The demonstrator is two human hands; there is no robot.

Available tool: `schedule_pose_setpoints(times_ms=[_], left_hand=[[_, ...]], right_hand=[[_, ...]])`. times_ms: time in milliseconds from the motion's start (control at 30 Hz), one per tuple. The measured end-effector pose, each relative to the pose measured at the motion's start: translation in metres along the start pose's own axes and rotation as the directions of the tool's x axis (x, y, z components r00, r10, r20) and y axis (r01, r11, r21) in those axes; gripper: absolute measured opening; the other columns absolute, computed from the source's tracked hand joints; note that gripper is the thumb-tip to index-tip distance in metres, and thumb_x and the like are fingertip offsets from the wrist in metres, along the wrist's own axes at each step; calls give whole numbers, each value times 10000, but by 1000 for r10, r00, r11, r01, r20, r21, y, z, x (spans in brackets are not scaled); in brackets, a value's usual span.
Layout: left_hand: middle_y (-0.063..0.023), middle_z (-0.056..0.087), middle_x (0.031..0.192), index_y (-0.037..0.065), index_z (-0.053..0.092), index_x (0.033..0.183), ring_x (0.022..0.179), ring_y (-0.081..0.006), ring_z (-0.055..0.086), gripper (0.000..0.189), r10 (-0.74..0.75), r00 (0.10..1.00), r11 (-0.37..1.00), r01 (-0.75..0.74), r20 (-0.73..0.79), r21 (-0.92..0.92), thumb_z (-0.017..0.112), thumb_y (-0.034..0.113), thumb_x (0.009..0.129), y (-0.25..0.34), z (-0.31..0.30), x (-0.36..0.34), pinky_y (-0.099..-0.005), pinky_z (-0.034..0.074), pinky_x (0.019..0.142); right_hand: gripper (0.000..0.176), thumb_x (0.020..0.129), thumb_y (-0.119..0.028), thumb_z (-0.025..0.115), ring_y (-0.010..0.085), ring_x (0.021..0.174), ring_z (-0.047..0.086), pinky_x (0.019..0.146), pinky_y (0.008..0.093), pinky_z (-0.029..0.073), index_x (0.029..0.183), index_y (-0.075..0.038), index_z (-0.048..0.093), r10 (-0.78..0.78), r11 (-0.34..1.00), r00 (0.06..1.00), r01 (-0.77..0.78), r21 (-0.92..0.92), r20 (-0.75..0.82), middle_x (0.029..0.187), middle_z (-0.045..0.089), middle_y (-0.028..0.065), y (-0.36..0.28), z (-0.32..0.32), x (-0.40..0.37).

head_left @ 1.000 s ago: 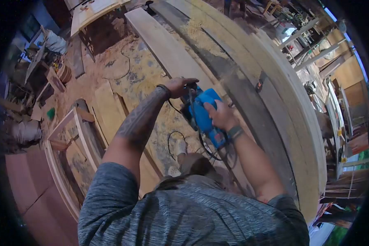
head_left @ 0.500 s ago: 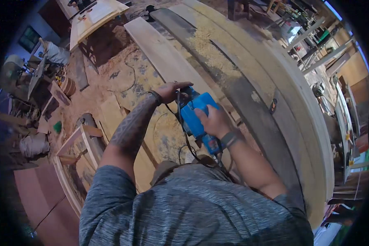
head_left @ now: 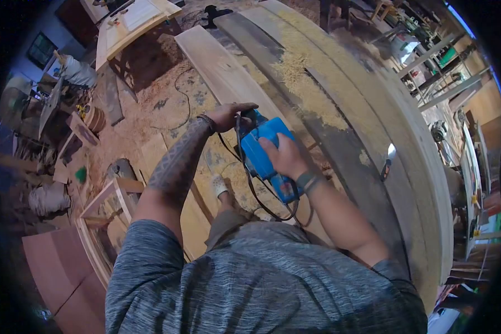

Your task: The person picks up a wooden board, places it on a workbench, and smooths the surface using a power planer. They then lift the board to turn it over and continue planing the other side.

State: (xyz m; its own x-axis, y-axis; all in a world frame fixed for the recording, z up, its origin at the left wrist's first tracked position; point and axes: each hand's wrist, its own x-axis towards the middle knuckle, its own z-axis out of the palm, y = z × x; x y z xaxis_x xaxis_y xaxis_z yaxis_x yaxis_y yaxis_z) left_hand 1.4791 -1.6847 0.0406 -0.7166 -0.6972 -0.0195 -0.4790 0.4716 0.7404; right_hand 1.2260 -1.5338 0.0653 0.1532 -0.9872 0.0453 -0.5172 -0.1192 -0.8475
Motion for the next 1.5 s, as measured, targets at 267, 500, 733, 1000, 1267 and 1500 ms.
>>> schedule_pose_setpoints(times_ms=[267,500,733,1000,1267,1500], left_hand=[[-173,659,1472,234,536,1576,1361,-319,630,593,-29,999,997,30,-13,72,740,220,1019,-47,-72,14,-456,518,1110],[-165,695,1417,176,565,1545,1309,-333,668,570,86,992,996,-88,-94,-16,735,320,1019,-113,-115,32,-439,530,1099],[-162,677,1445,163,560,1550,1347,-329,643,602,80,985,994,-90,-152,-57,757,319,1003,-143,-153,36,-436,521,1122],[-138,658,1484,175,558,1562,1388,-285,607,617,-56,995,989,44,-85,-138,774,298,997,-165,-200,50,-425,473,1177],[-105,649,1501,135,558,1559,1392,-246,592,627,-47,998,986,40,-44,-160,791,239,987,-217,-231,60,-416,466,1187],[-121,699,1420,165,559,1552,1303,-239,664,628,14,997,994,-22,-75,-103,772,373,999,-249,-268,67,-392,511,1124]], right_hand=[[549,1021,-519,668,466,908,703,790,522,534,977,28,644,68,997,996,-67,-28,48,939,703,290,-35,21,83],[548,1027,-515,662,457,934,706,824,517,536,1029,32,655,152,986,983,-158,50,101,974,712,282,-52,45,149],[569,1040,-534,631,470,951,699,833,513,536,1048,35,650,173,984,979,-168,-59,110,984,707,291,-74,59,201],[578,1040,-544,630,467,907,689,792,523,524,1024,34,632,101,995,987,-97,-38,128,951,690,287,-66,80,253],[590,1033,-549,635,460,893,687,777,524,518,1004,41,624,62,994,995,-54,-93,81,936,683,287,-73,101,299],[585,1025,-542,648,460,899,694,775,523,522,1009,43,630,-39,997,999,39,-66,-5,946,686,299,-75,126,344]])
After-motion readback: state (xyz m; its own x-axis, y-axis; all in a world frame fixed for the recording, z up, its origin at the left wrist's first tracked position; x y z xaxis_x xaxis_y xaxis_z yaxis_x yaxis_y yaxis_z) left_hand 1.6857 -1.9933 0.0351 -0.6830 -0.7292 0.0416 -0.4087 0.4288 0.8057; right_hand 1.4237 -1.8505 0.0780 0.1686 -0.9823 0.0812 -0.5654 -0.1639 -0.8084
